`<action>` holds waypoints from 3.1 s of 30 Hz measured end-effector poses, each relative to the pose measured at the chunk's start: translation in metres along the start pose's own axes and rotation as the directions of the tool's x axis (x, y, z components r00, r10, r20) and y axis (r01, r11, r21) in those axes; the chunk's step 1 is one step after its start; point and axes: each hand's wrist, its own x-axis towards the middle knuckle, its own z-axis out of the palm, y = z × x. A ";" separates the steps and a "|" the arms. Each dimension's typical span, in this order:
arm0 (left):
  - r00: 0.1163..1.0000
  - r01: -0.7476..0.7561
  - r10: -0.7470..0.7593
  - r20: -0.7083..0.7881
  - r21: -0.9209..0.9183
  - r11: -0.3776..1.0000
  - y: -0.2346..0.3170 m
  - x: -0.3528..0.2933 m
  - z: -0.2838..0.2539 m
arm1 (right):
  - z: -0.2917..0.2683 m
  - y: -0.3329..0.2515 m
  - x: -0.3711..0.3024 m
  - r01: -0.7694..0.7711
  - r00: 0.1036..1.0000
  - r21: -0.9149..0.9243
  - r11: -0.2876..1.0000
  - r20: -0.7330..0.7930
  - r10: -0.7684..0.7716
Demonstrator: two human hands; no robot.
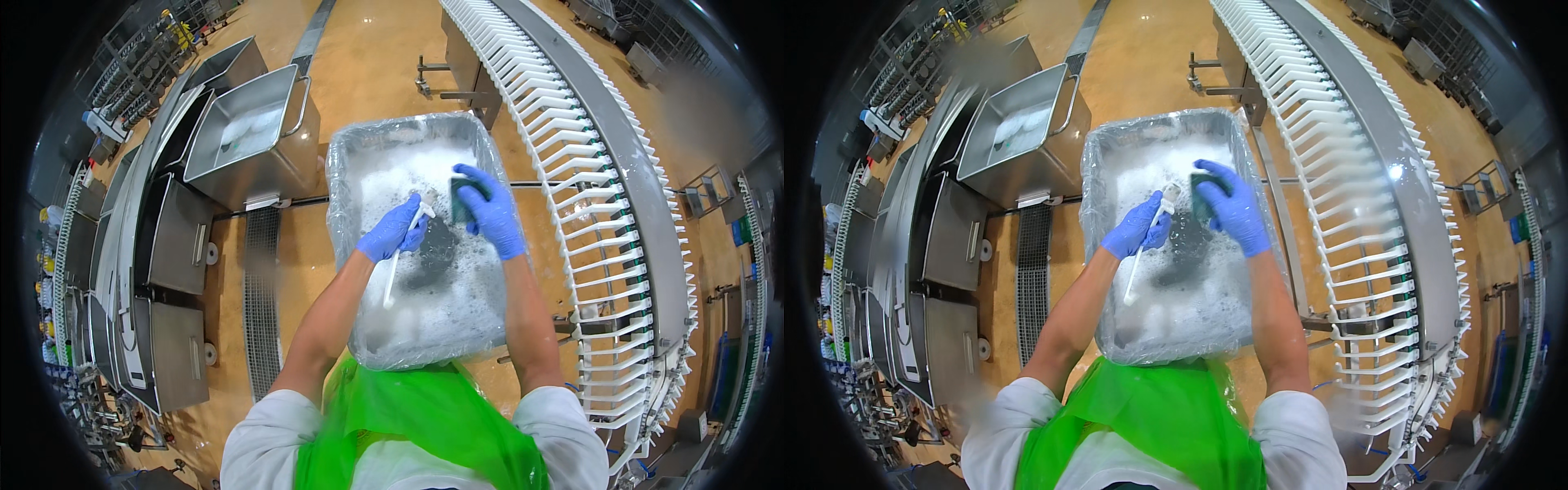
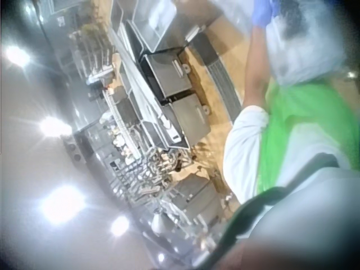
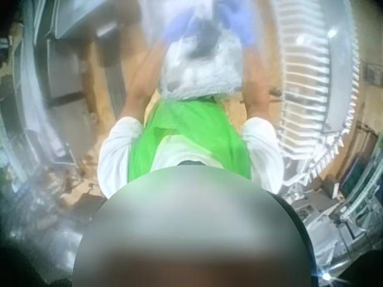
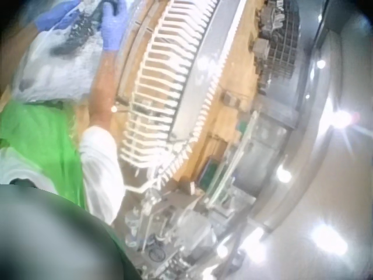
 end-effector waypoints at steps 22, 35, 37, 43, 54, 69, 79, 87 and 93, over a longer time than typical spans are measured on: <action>0.992 -0.116 0.105 0.066 0.190 0.975 0.005 -0.011 -0.006 | 0.002 0.110 0.003 0.121 0.852 -0.929 0.349 0.278 0.444; 0.994 -0.001 0.079 -0.071 0.735 0.678 -0.002 -0.004 0.002 | 0.018 0.055 -0.011 -0.031 0.944 -0.549 0.835 0.259 0.206; 0.981 0.029 0.130 -0.143 0.773 0.634 -0.005 0.002 -0.002 | 0.019 0.036 -0.015 -0.012 0.972 -0.594 0.804 0.183 0.149; 0.982 0.174 0.003 -0.186 0.922 0.347 -0.037 0.041 -0.027 | -0.018 0.108 0.015 -0.150 0.970 -0.674 0.724 0.040 0.239; 0.968 0.060 0.215 -0.126 0.955 0.290 -0.009 0.034 0.032 | -0.028 0.059 0.007 -0.212 0.969 -0.255 0.943 0.070 0.237; 0.950 0.026 0.307 -0.064 0.992 0.125 0.002 0.028 0.042 | -0.037 0.085 0.034 -0.196 0.977 -0.223 0.955 -0.124 0.171; 0.927 -0.140 0.334 -0.171 0.667 0.731 0.003 0.027 0.031 | 0.002 0.029 0.000 -0.258 0.956 0.067 0.964 0.158 0.245; 0.831 -0.413 0.502 -0.239 0.338 0.845 -0.006 0.046 -0.012 | -0.013 0.027 -0.002 -0.305 0.942 -0.117 0.945 -0.184 0.281; 0.892 -0.447 0.403 -0.203 -0.269 0.853 -0.015 0.055 0.022 | 0.065 0.049 -0.020 0.145 0.960 -0.835 0.531 -0.011 -0.280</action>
